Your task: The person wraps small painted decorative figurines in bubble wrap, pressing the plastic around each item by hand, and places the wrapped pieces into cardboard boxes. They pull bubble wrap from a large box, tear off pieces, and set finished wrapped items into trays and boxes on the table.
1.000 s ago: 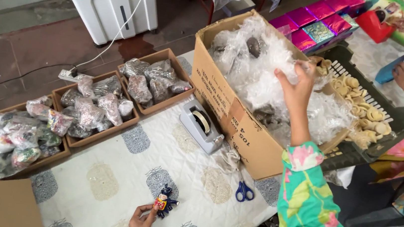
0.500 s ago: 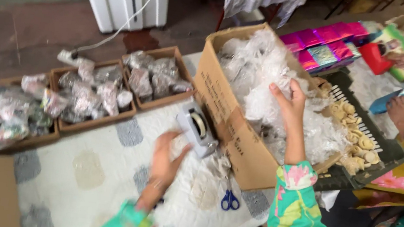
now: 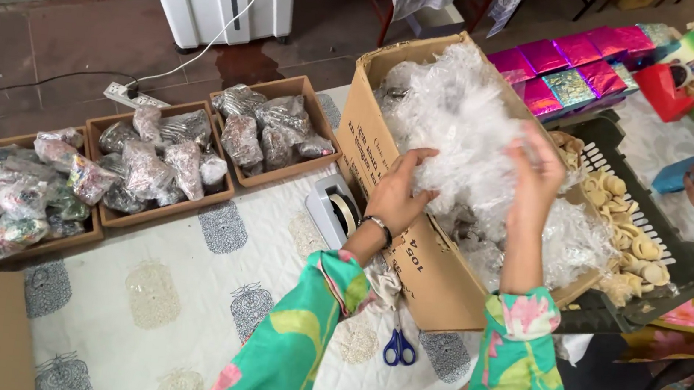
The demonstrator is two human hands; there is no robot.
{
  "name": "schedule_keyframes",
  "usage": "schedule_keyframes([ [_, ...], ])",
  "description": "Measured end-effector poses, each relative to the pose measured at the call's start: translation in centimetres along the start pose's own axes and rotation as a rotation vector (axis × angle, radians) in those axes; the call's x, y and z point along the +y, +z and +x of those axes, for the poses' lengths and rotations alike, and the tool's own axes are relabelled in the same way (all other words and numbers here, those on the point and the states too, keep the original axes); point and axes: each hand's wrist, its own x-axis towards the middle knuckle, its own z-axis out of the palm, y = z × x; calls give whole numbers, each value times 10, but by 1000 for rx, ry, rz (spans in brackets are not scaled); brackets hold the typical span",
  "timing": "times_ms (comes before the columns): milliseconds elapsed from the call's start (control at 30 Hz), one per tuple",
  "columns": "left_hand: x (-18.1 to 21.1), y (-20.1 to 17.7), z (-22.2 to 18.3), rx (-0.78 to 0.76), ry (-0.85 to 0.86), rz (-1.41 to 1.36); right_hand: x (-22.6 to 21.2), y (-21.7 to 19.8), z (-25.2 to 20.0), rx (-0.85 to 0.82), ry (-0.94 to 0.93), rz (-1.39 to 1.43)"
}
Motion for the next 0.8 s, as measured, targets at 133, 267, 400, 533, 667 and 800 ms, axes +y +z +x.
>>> schedule_keyframes([
  [133, -18, 5, 6, -36, 63, -76, -30, 0, -2, 439, 137, 95],
  [267, -9, 19, 6, -146, 117, 149, -8, 1, 0, 340, -64, -54],
  [400, 2, 32, 2, -220, 266, 509, 3, 11, -7, -117, 86, -220],
  [533, 30, 8, 0, -281, 213, 479, 1, 3, -6, -177, 137, -137],
  [667, 13, 1, 10, -111, 94, 187, -8, 7, -10, -210, 15, -140],
  [800, -15, -7, 18, -130, 180, -160, 3, 17, -13, -533, -51, -502],
])
